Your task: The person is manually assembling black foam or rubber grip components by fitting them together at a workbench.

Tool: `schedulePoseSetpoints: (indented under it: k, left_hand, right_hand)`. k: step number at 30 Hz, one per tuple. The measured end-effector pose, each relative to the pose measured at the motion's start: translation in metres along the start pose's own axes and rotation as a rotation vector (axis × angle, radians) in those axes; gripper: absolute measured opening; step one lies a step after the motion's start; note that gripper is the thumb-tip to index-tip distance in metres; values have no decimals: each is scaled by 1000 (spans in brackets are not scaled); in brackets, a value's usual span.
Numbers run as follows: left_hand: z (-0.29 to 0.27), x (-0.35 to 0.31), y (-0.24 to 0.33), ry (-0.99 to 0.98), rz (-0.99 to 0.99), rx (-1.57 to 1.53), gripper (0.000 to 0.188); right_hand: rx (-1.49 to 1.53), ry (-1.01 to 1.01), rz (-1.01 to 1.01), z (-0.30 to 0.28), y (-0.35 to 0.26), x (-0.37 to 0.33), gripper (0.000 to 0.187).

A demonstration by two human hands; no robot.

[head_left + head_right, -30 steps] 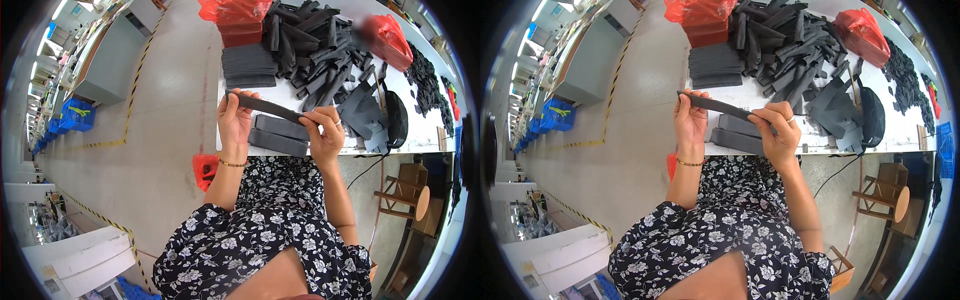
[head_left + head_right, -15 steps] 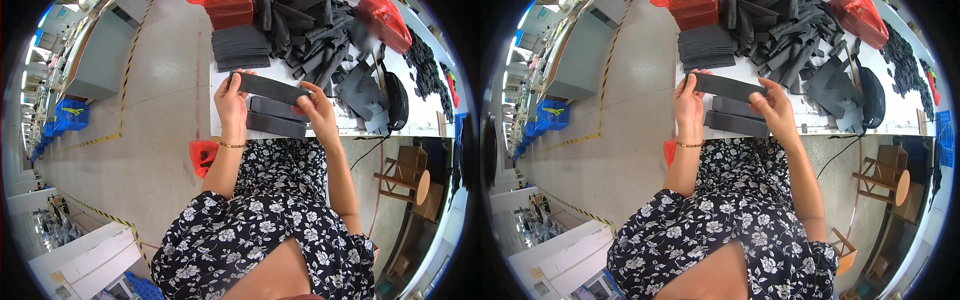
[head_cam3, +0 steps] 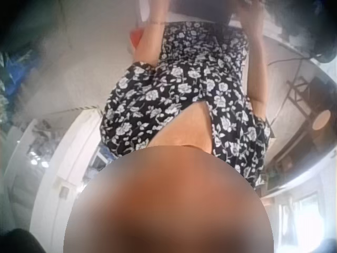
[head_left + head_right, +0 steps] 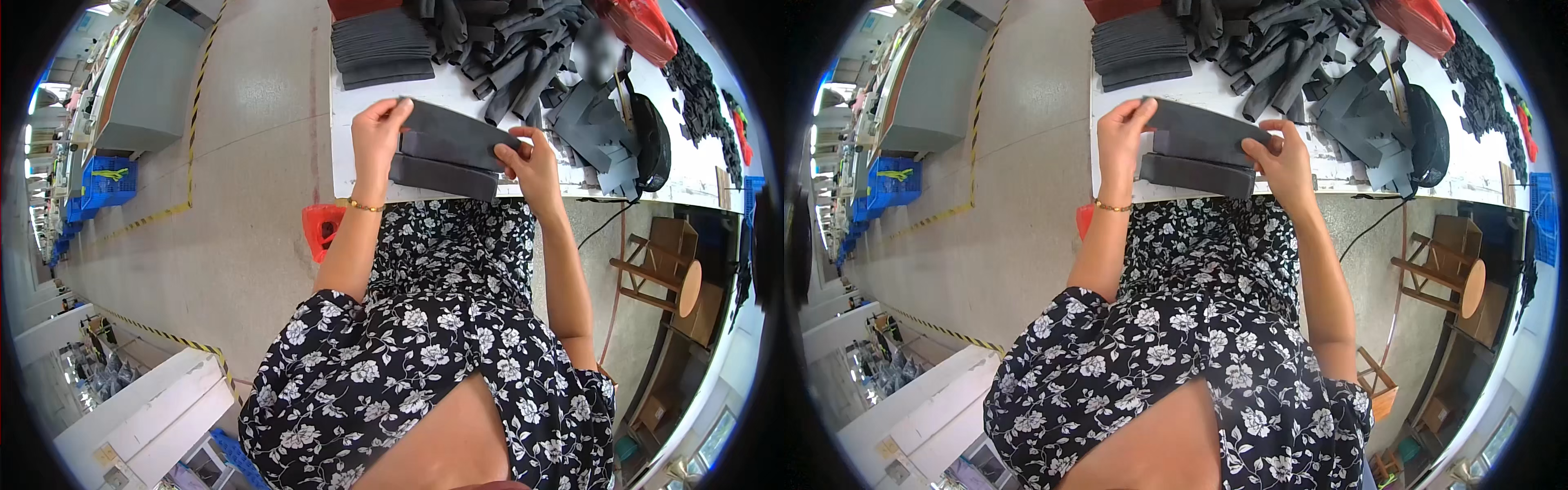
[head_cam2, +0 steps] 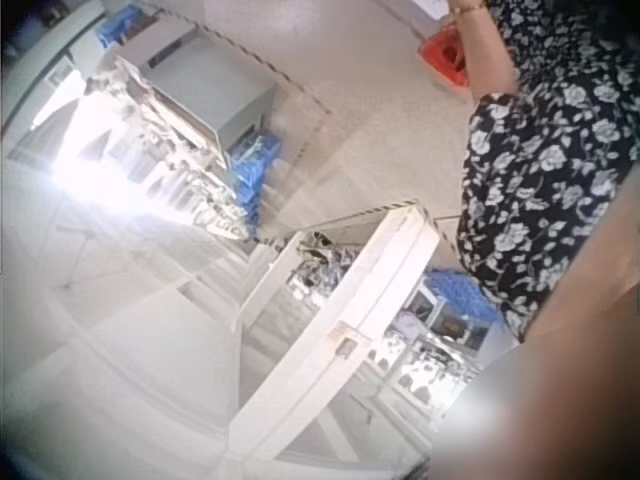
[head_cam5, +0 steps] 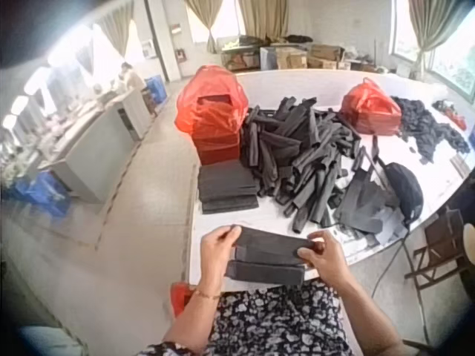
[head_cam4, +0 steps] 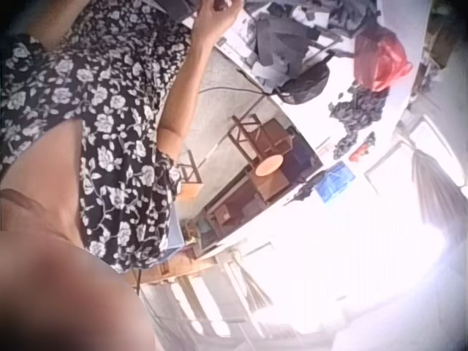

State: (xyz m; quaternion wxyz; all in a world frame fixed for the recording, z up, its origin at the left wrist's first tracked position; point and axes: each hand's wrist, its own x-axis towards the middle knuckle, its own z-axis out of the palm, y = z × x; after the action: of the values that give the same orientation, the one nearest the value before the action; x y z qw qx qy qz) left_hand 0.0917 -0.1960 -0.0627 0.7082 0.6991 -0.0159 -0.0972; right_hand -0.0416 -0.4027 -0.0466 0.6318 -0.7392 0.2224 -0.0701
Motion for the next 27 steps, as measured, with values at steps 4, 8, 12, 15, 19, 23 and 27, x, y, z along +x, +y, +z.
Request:
schedulePoseSetpoints:
  k: [4,8,12,15,19,23,27]
  left_hand:
    - [-5,-1,-27,47,328,665,19]
    - [5,0,-23,156,568,810,20]
    - [48,22,8,-174,458,459,12]
    - [112,46,4,-334,504,488,9]
    - [175,75,-25,-416,615,649,19]
    - [224,80,-42,-298,646,774,36]
    - [229,90,-55,-327,452,761,19]
  right_hand:
    - [-266,12,7,2,27,-2,47]
    - [-777,114,-71,-1,25,-6,43]
    - [-726,433,-182,-72,45,23,22]
    - [-850,494,-316,-132,64,45,19]
    - [-1222,366,-373,-150,75,53,31]
    - [-1569,104,-468,-149,105,55,23]
    - [-1568,48,-660,-146,108,51,11]
